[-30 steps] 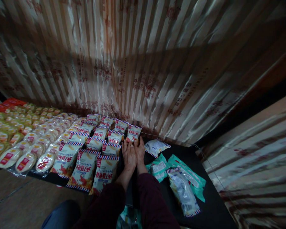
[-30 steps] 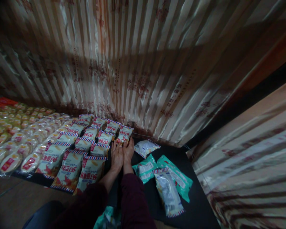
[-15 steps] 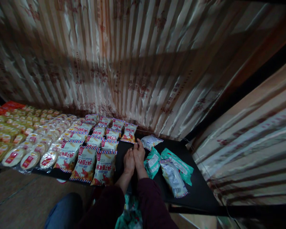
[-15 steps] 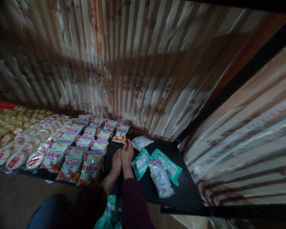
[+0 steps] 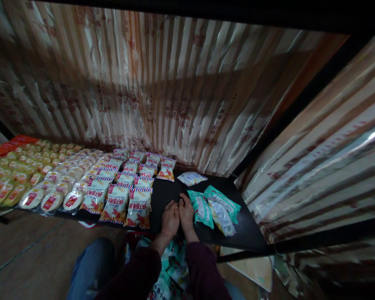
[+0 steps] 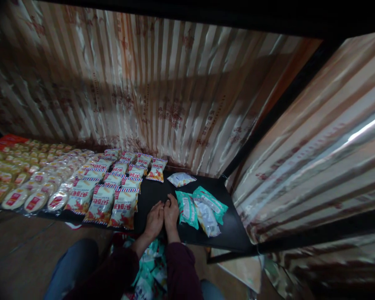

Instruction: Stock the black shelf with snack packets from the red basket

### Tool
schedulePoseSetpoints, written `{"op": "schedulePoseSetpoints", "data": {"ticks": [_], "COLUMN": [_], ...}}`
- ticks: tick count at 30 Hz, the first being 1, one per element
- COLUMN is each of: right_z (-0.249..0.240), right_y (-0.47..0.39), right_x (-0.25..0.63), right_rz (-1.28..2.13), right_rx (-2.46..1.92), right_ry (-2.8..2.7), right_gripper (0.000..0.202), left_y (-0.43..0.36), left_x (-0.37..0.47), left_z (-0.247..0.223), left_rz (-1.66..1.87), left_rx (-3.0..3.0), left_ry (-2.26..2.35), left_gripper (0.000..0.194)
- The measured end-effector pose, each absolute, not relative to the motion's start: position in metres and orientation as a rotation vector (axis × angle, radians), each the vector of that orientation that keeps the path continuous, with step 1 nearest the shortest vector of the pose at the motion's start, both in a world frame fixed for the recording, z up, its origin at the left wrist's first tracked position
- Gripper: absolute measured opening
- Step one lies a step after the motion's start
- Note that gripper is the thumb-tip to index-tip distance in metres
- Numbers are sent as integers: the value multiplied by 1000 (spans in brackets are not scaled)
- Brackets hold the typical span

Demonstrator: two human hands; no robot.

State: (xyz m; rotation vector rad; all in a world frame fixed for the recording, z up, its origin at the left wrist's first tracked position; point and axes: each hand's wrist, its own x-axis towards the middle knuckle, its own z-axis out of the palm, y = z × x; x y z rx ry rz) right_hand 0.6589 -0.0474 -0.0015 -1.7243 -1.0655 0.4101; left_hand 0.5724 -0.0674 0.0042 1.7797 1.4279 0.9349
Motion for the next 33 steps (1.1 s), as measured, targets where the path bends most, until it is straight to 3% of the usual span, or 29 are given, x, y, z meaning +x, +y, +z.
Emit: {"op": "schedulePoseSetpoints", "data": {"ticks": [19,23,28,33], "right_z": [2,-10,-42,-58], "right_y": [-172,-196,-233,-263], "right_x": [605,595,573,553], "right_rz": [449,504,831,927], "right_rx": [-1553,-1590,-1809,-1726], "right_ry": [-1235,-1268,-1353,-1474], "right_gripper": [33,36,35,30], "left_y": [-159,-172,-193,-213], "left_x": [502,477,439,406], "left_z": [0,-2,-19,-35], "left_rz": [775,605,242,-2], "left_rx": [2095,2182,2204,2340], "left_ry": [1047,949,1126,1025], "left_gripper": [44,40,39,37]}}
